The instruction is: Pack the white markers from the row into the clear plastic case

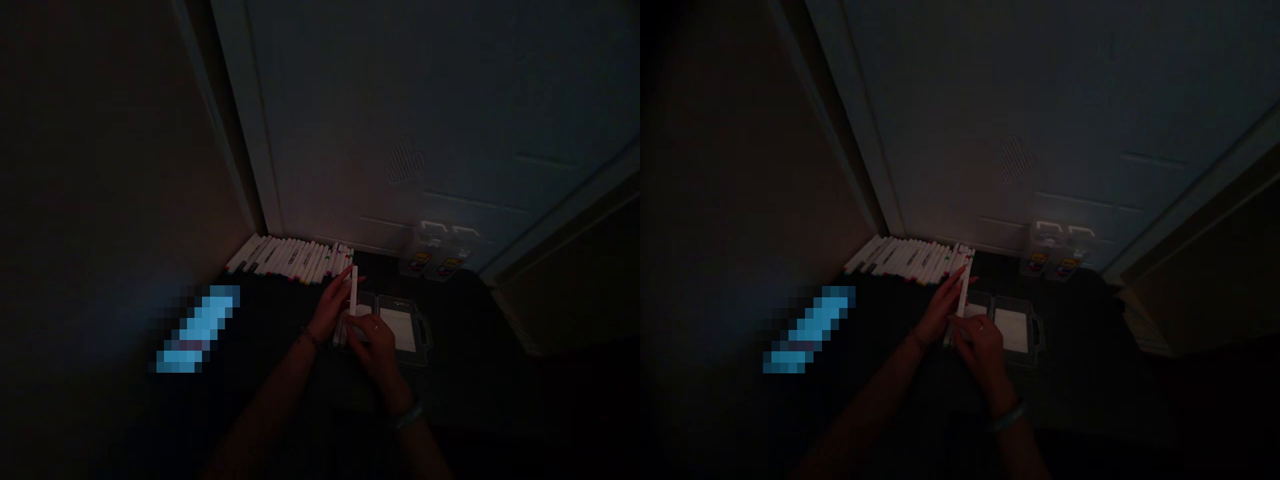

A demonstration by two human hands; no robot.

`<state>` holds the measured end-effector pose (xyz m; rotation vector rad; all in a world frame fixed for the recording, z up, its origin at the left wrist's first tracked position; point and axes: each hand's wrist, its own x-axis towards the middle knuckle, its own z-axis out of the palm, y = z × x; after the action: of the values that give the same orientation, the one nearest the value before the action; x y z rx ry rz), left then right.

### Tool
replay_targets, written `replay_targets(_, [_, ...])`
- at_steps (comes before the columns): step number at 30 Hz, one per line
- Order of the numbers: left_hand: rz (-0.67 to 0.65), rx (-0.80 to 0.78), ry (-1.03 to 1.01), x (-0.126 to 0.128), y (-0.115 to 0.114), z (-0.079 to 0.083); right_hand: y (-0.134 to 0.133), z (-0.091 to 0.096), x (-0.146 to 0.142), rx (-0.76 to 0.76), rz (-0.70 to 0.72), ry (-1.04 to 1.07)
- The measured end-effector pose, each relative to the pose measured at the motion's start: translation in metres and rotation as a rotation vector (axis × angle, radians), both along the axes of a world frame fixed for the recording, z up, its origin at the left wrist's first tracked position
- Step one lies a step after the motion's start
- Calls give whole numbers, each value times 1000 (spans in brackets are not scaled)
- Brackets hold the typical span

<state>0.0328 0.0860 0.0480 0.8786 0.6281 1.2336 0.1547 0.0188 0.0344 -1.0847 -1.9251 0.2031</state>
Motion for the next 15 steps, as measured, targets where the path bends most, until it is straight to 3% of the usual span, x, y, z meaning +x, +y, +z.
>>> replay_targets(6, [44,-52,-28,-1,2,-4,-2,-2,-2,-33,80,-67])
replay_targets(15, [104,8,-126,-2,8,-9,-2,-1,1,-111,-34,115])
